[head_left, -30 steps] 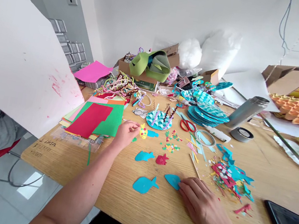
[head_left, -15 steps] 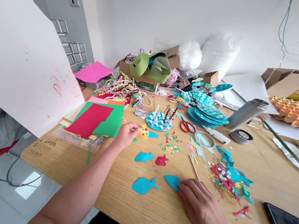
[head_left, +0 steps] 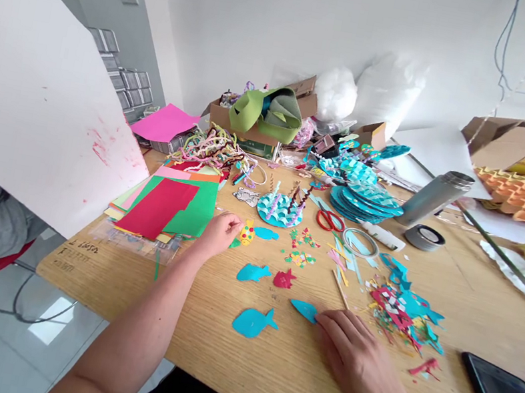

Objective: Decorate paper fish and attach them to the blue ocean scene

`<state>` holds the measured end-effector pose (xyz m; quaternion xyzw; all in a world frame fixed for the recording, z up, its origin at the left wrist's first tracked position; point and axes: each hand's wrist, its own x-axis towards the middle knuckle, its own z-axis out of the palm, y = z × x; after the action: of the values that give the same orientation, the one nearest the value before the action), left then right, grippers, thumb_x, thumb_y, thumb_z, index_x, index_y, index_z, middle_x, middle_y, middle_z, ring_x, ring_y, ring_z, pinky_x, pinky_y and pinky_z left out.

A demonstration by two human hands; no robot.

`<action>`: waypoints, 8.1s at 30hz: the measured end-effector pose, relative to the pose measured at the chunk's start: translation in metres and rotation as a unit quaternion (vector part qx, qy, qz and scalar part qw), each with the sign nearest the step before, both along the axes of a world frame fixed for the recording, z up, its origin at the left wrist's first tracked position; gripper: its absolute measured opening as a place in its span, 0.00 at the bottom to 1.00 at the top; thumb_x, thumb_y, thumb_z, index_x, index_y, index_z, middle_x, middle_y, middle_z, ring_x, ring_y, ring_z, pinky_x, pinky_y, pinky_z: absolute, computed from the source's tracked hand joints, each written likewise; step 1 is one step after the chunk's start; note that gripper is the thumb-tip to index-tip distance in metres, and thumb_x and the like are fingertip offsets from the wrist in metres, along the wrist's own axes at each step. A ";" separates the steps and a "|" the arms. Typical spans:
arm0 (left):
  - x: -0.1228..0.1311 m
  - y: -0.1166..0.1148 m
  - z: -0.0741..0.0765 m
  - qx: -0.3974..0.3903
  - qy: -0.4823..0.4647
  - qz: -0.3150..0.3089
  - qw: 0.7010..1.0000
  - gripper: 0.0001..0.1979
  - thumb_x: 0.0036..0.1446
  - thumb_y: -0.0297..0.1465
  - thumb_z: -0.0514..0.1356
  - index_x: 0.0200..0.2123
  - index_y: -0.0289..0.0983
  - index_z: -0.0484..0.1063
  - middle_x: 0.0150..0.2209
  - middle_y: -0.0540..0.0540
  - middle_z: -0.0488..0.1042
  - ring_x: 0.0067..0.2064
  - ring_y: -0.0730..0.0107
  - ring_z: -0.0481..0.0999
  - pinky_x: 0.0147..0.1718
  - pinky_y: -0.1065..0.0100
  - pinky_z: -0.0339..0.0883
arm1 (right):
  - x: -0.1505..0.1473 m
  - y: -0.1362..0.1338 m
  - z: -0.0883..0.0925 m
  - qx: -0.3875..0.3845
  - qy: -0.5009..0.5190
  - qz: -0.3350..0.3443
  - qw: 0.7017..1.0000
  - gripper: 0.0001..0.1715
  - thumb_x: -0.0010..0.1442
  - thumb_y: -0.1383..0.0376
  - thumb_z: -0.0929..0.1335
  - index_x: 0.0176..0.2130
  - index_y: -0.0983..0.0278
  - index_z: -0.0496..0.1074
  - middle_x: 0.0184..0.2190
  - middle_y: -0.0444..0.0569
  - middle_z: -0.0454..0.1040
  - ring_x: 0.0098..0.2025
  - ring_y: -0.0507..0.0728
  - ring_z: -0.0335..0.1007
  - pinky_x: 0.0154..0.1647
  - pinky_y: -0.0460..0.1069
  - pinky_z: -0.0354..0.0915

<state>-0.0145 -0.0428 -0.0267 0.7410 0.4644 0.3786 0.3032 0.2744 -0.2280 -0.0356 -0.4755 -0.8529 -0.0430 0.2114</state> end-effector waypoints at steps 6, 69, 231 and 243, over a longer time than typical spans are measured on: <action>0.004 -0.005 0.003 0.022 0.060 -0.020 0.998 0.09 0.56 0.28 0.56 0.24 0.36 0.68 0.34 0.45 0.75 0.37 0.68 0.73 0.38 0.69 0.66 | -0.004 0.004 0.011 -0.127 0.143 -0.126 0.973 0.16 0.66 0.61 0.59 0.36 0.63 0.72 0.28 0.49 0.74 0.26 0.53 0.70 0.27 0.47 0.64; 0.022 -0.019 0.007 -0.168 -0.243 0.010 0.955 0.11 0.45 0.37 0.65 0.27 0.35 0.71 0.26 0.50 0.72 0.26 0.76 0.68 0.24 0.74 0.60 | -0.089 0.151 0.048 -0.317 0.487 -0.059 0.811 0.23 0.45 0.46 0.72 0.27 0.64 0.72 0.19 0.44 0.68 0.22 0.51 0.62 0.24 0.47 0.60; 0.141 0.059 -0.013 -0.050 -0.177 -0.060 0.981 0.13 0.54 0.22 0.58 0.41 0.38 0.77 0.40 0.45 0.77 0.32 0.73 0.73 0.29 0.74 0.68 | 0.011 0.197 0.035 0.148 0.210 0.058 0.965 0.15 0.58 0.78 0.66 0.41 0.60 0.69 0.40 0.51 0.76 0.45 0.58 0.68 0.45 0.55 0.67; 0.140 0.061 -0.016 -0.023 -0.163 -0.044 0.985 0.11 0.54 0.25 0.60 0.41 0.37 0.77 0.38 0.44 0.77 0.30 0.73 0.73 0.29 0.74 0.68 | 0.009 0.207 0.022 -0.118 0.442 -0.075 0.886 0.08 0.57 0.59 0.70 0.31 0.61 0.70 0.30 0.46 0.75 0.34 0.56 0.71 0.38 0.51 0.66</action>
<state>0.1254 0.0181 -0.0424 0.6823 0.3844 0.4697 0.4077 0.2832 -0.0212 -0.0138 -0.5289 -0.6320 0.2567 0.5050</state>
